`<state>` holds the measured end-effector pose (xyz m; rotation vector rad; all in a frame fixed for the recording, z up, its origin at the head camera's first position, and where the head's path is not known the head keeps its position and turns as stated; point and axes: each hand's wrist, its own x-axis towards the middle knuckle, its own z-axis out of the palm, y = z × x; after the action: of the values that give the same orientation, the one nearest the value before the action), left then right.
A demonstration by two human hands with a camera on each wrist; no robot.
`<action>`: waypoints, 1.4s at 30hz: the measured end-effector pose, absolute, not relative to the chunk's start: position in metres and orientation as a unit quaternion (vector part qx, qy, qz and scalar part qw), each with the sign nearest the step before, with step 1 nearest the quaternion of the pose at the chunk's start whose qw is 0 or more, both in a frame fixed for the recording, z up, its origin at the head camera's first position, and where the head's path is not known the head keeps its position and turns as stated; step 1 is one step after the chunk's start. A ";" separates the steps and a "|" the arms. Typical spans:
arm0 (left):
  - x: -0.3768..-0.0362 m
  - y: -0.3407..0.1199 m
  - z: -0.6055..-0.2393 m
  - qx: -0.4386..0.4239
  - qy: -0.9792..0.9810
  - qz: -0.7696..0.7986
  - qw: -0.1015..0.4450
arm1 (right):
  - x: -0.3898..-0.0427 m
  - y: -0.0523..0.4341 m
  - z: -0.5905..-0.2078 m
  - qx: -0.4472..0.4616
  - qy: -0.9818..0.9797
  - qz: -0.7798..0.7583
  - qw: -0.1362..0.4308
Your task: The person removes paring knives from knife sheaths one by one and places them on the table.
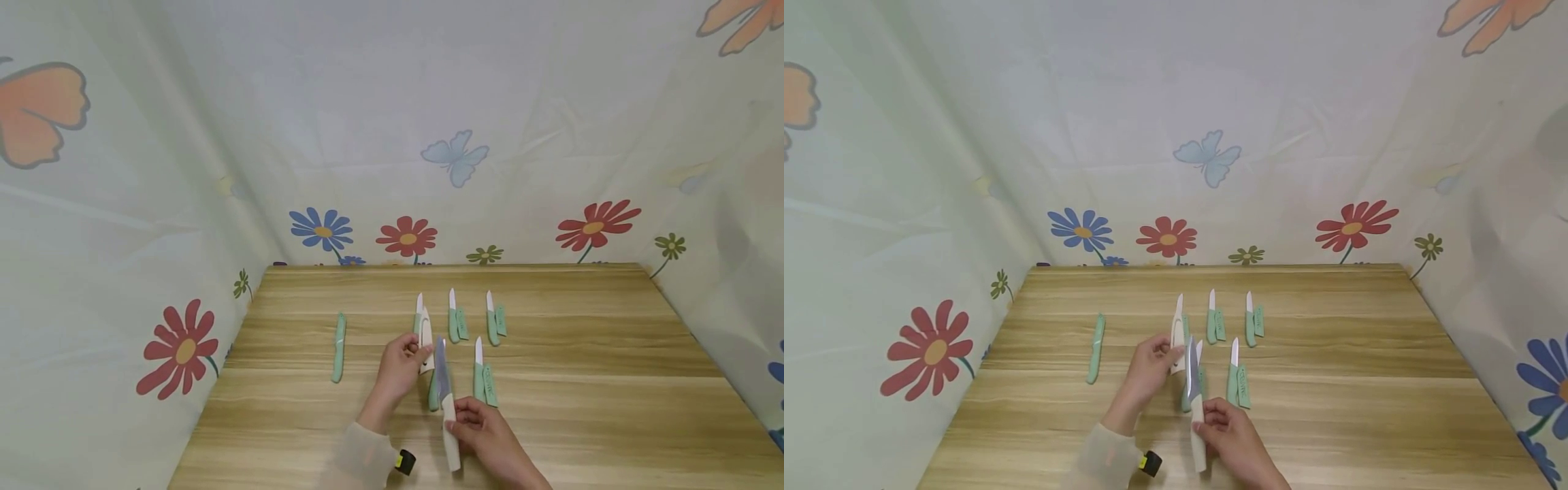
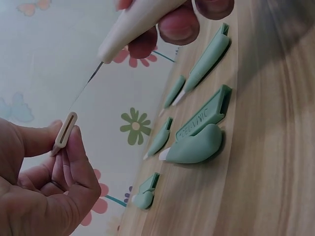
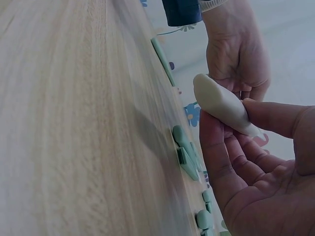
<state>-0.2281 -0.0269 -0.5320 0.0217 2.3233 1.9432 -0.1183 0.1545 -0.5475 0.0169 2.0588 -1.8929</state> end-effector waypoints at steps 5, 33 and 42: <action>-0.224 -0.026 -0.532 0.015 0.763 0.644 0.064 | -0.118 0.154 -0.544 0.009 0.721 -0.671 0.171; -0.206 -0.024 -0.541 0.034 0.755 0.649 0.088 | -0.122 0.155 -0.535 0.036 0.724 -0.667 0.171; -0.200 -0.029 -0.546 0.030 0.764 0.638 0.094 | -0.127 0.151 -0.539 0.046 0.724 -0.668 0.167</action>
<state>-0.1995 -0.0294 -0.5458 0.0889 2.2655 1.8929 -0.1266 0.1512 -0.5388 0.1296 2.0609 -1.9007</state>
